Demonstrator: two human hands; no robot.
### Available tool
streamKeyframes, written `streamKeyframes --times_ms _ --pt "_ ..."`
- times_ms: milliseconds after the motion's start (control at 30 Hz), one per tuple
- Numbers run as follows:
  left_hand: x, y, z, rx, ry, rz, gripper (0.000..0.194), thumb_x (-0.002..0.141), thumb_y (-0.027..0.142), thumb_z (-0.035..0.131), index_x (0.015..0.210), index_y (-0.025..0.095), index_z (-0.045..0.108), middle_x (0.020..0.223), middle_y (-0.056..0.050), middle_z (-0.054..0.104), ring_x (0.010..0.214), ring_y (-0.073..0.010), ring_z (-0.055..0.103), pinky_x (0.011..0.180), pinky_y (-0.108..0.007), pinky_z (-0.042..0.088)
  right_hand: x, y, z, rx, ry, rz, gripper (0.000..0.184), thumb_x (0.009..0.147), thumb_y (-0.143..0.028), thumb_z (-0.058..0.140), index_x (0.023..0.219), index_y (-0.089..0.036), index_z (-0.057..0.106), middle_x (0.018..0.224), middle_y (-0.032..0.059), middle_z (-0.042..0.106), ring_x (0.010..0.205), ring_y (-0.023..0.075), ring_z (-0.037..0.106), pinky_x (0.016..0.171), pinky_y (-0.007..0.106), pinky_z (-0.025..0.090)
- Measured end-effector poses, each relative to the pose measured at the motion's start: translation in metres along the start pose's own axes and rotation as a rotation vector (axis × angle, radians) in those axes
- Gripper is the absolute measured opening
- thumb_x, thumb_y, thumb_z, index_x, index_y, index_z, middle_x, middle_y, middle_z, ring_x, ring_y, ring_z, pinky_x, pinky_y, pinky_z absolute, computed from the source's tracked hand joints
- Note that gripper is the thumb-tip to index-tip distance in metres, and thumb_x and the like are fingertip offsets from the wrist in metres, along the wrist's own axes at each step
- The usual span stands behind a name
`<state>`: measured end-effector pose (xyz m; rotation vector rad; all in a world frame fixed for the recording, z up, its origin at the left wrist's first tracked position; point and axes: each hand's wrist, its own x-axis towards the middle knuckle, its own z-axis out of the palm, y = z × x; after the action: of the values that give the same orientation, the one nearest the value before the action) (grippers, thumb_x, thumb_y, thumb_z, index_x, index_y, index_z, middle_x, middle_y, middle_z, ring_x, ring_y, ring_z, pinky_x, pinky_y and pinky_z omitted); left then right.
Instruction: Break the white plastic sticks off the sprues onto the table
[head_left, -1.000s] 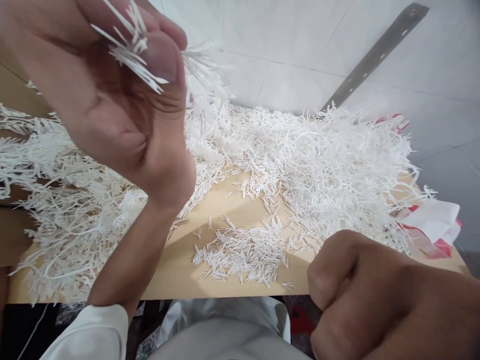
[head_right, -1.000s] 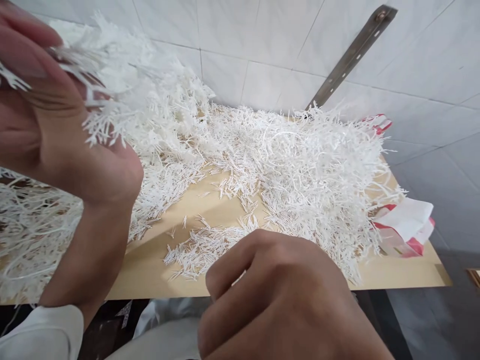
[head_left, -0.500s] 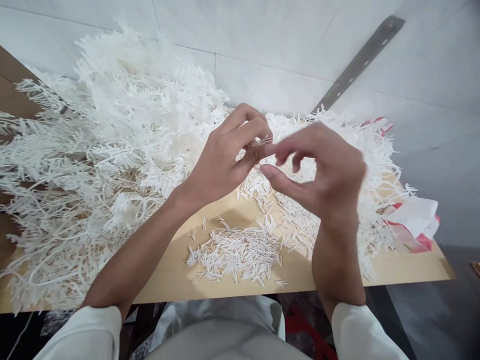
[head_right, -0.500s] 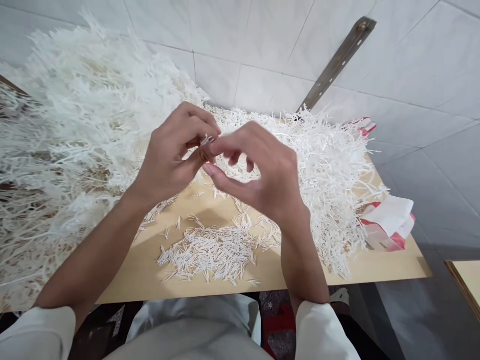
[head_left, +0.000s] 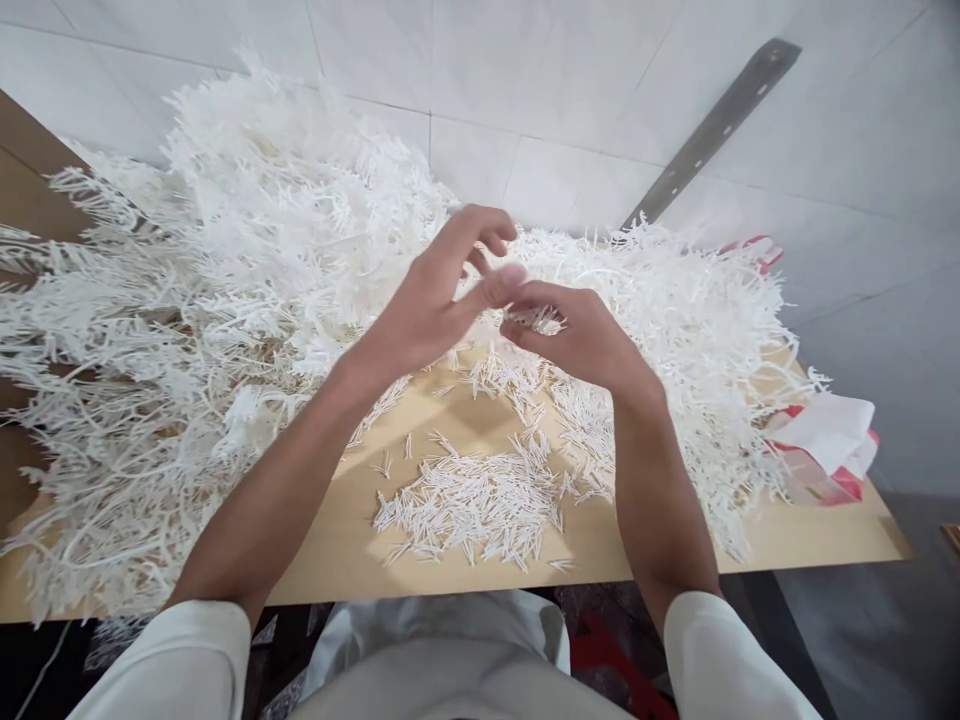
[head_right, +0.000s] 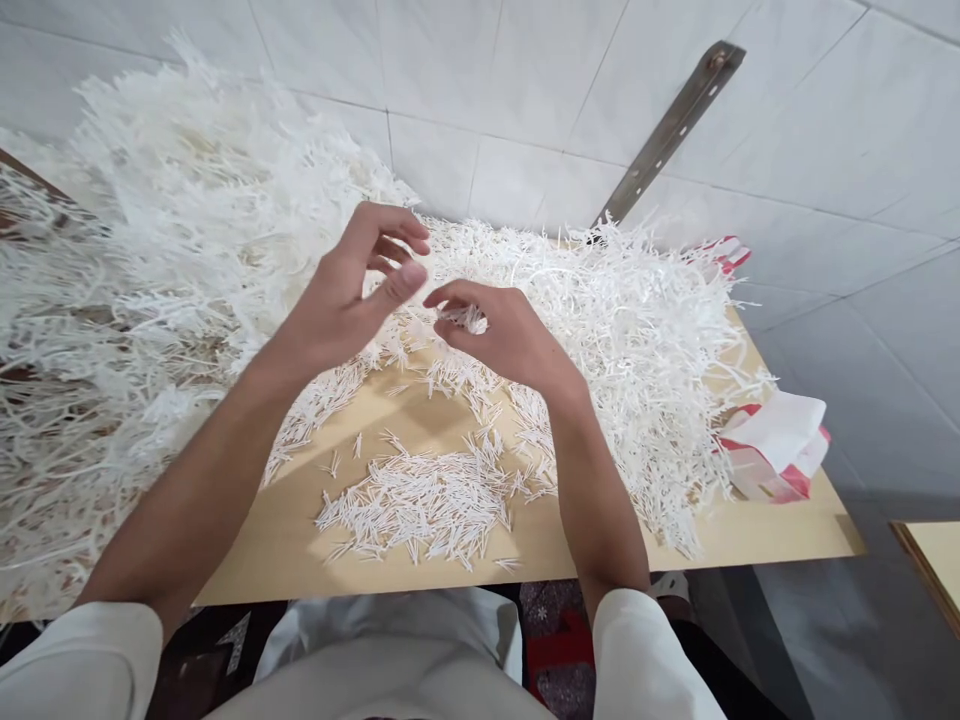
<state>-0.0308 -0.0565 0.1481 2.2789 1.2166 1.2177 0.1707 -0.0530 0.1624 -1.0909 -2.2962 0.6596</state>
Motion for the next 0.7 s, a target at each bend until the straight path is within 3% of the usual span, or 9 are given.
streamKeyframes --times_ms 133,267,400,567,633,700 --pt "0.001 -0.044 -0.014 0.364 -0.153 -0.154 0.039 0.090 0.060 0.049 0.103 0.027 0.063 0.117 -0.005 0.066 0.122 -0.0305 0.050 0.108 -0.053 0.032 -0.006 0.001 -0.023 -0.015 -0.190 0.038 0.033 0.087 -0.049 0.059 0.105 -0.026 0.073 0.102 0.0034 0.076 0.091 0.0183 0.069 0.081 0.033 0.052" --pt "0.000 -0.078 -0.032 0.398 -0.112 -0.208 0.042 0.090 0.063 0.048 0.082 0.024 0.062 0.120 0.003 0.064 0.125 -0.0238 0.043 0.116 -0.051 0.016 -0.014 0.015 -0.046 -0.111 -0.351 0.171 0.031 0.088 -0.048 0.058 0.105 -0.027 0.074 0.101 0.0028 0.076 0.090 0.0189 0.069 0.078 0.033 0.051" --pt "-0.004 -0.094 -0.051 0.373 0.011 -0.279 0.050 0.091 0.066 0.043 0.076 0.021 0.060 0.120 0.004 0.062 0.123 -0.0216 0.038 0.117 -0.049 0.006 -0.023 0.034 -0.062 -0.174 -0.277 0.308 0.028 0.088 -0.046 0.059 0.104 -0.028 0.074 0.099 0.0038 0.075 0.088 0.0205 0.068 0.077 0.035 0.051" --pt "-0.004 -0.099 -0.048 0.415 0.023 -0.313 0.046 0.092 0.063 0.042 0.084 0.022 0.062 0.120 0.001 0.062 0.123 -0.0240 0.034 0.116 -0.051 0.007 -0.022 0.048 -0.065 -0.251 -0.446 0.396 0.030 0.088 -0.045 0.057 0.104 -0.026 0.073 0.089 0.0049 0.074 0.079 0.0201 0.066 0.070 0.035 0.050" --pt "-0.002 -0.090 -0.040 0.434 0.016 -0.283 0.042 0.094 0.058 0.041 0.086 0.023 0.063 0.124 -0.001 0.059 0.122 -0.0250 0.038 0.115 -0.051 0.011 -0.017 0.043 -0.056 -0.295 -0.384 0.355 0.030 0.089 -0.043 0.056 0.106 -0.024 0.072 0.093 0.0058 0.074 0.082 0.0207 0.066 0.073 0.036 0.051" --pt "0.001 -0.075 -0.031 0.399 0.020 -0.219 0.038 0.094 0.057 0.040 0.095 0.027 0.064 0.132 -0.002 0.053 0.127 -0.0273 0.038 0.114 -0.051 0.016 -0.013 0.026 -0.040 -0.336 -0.178 0.235 0.030 0.093 -0.038 0.050 0.111 -0.025 0.069 0.108 0.0060 0.073 0.094 0.0217 0.067 0.083 0.039 0.051"
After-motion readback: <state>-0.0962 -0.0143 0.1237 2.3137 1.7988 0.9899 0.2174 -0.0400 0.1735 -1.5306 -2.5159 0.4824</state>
